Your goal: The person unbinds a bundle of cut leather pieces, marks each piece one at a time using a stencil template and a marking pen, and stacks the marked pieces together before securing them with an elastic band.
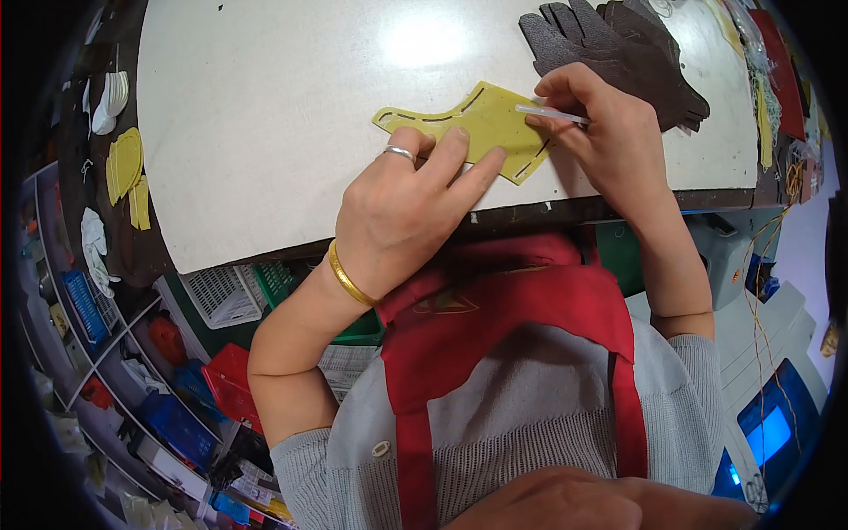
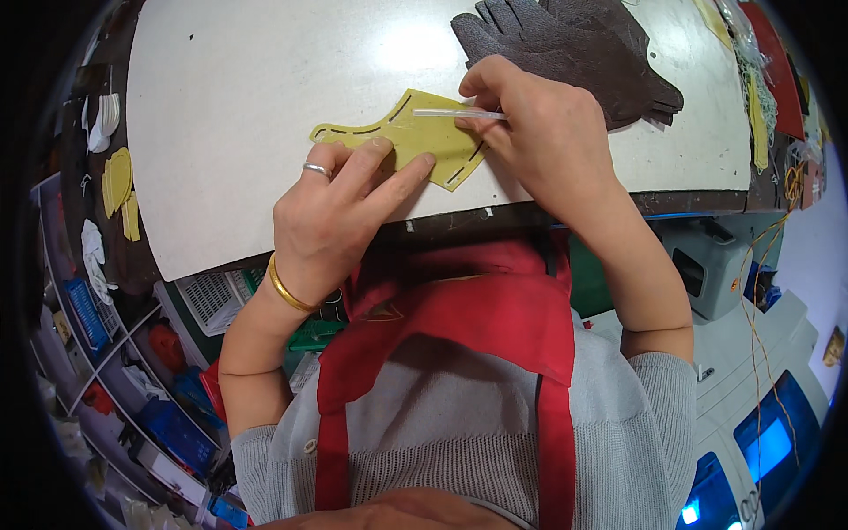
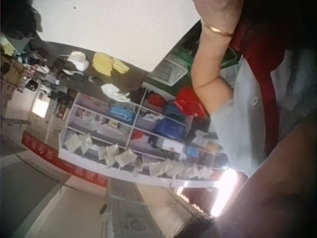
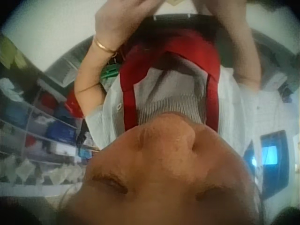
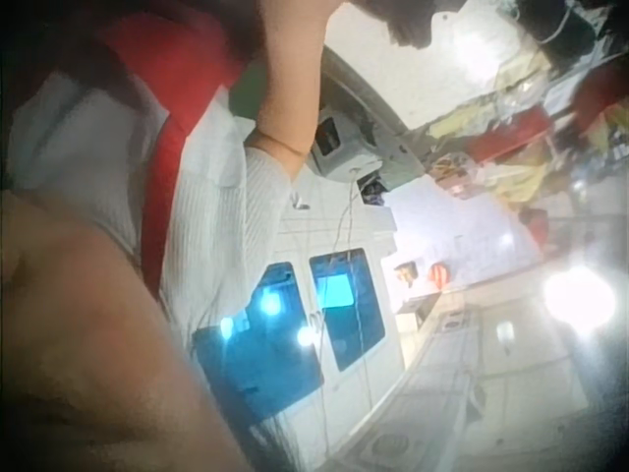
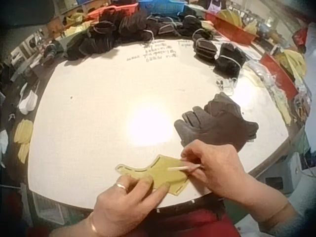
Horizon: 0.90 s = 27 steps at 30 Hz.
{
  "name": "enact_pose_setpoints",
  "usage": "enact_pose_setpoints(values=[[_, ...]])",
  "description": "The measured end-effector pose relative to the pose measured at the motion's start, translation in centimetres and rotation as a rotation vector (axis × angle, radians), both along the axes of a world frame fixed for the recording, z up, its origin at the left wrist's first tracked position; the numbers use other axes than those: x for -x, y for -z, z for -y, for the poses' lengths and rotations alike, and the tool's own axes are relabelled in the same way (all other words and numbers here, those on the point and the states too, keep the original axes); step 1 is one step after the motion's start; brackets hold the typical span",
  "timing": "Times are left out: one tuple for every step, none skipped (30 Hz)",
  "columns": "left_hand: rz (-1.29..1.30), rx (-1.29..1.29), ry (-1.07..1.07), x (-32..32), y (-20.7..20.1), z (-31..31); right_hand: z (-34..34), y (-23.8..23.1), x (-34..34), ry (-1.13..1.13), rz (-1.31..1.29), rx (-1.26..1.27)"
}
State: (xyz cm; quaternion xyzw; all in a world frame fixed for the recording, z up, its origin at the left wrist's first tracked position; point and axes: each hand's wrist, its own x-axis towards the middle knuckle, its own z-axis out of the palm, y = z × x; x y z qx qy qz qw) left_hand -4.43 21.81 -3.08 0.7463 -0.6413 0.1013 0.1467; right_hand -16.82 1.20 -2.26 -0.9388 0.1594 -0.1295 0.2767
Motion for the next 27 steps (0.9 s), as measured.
enact_pose_setpoints(values=[[0.001,0.002,-0.005,0.1,0.0,0.1,0.0,0.0,0.0,0.008,-0.001,0.023],[-0.015,-0.005,0.005,0.2,-0.1,0.1,0.0,-0.1,-0.1,0.013,-0.001,0.046],[-0.03,-0.012,0.013,0.4,-0.1,0.1,0.4,-0.2,-0.3,0.005,0.0,0.049],[-0.025,-0.007,-0.006,0.6,0.2,0.1,0.9,-0.5,-0.8,0.012,0.102,0.147],[-0.021,0.024,0.025,0.8,0.6,0.1,1.2,-1.0,-1.4,0.017,0.206,0.243],[-0.017,0.055,0.054,1.0,0.8,0.1,1.3,-1.6,-2.1,-0.005,0.213,0.246],[-0.016,0.058,0.04,1.4,0.7,0.2,1.4,-2.4,-2.7,-0.066,0.282,0.235],[-0.03,0.065,0.025,1.9,0.5,0.3,1.3,-3.0,-3.3,-0.127,0.351,0.222],[-0.045,0.071,0.01,2.3,0.4,0.3,0.4,-3.6,-3.9,-0.184,0.213,0.274],[-0.042,0.073,-0.002,2.3,0.6,0.2,-0.5,-3.5,-4.9,-0.241,0.138,0.137],[-0.066,0.088,-0.001,2.4,0.9,0.2,-1.3,-3.4,-5.8,-0.282,0.058,0.002],[-0.09,0.103,0.0,2.4,1.1,0.2,-1.8,-2.5,-6.9,-0.327,0.013,-0.147],[-0.089,0.104,-0.013,2.4,0.9,0.2,-2.2,-1.8,-7.9,-0.341,0.012,-0.146],[-0.085,0.124,-0.008,2.5,1.0,0.3,-2.5,-1.0,-8.7,-0.397,0.03,-0.123],[-0.082,0.143,-0.001,2.6,1.0,0.3,-2.8,-0.6,-9.3,-0.451,0.047,-0.101],[-0.082,0.142,-0.011,2.6,1.1,0.3,-3.3,-0.6,-9.6,-0.461,0.045,-0.102],[-0.095,0.135,-0.015,2.8,1.3,0.2,-3.8,-0.7,-9.9,-0.433,-0.022,-0.043],[-0.109,0.127,-0.018,2.8,1.4,0.1,-4.1,-0.9,-9.9,-0.402,-0.09,0.017],[-0.113,0.128,-0.019,2.8,1.4,0.0,-4.3,-1.5,-9.8,-0.409,-0.109,0.063],[-0.123,0.128,-0.015,2.7,1.4,-0.1,-4.2,-1.6,-9.6,-0.408,-0.113,0.063],[-0.133,0.129,-0.009,2.7,1.5,-0.2,-3.9,-1.8,-9.1,-0.444,-0.041,0.166],[-0.135,0.132,-0.002,2.7,1.4,0.0,-3.3,-1.9,-8.6,-0.476,0.032,0.271],[-0.135,0.14,-0.023,2.8,1.3,0.1,-2.3,-1.8,-7.9,-0.473,0.028,0.271],[-0.135,0.148,-0.042,2.8,1.2,0.2,-0.9,-1.6,-7.0,-0.439,0.027,0.298],[-0.139,0.15,-0.033,2.8,1.0,0.3,0.0,-1.7,-6.5,-0.4,0.025,0.327],[-0.147,0.122,-0.038,2.8,0.8,0.3,0.2,-1.8,-6.1,-0.391,0.02,0.329],[-0.154,0.093,-0.041,2.7,0.7,0.4,0.3,-2.1,-5.7,-0.34,0.027,0.319]])
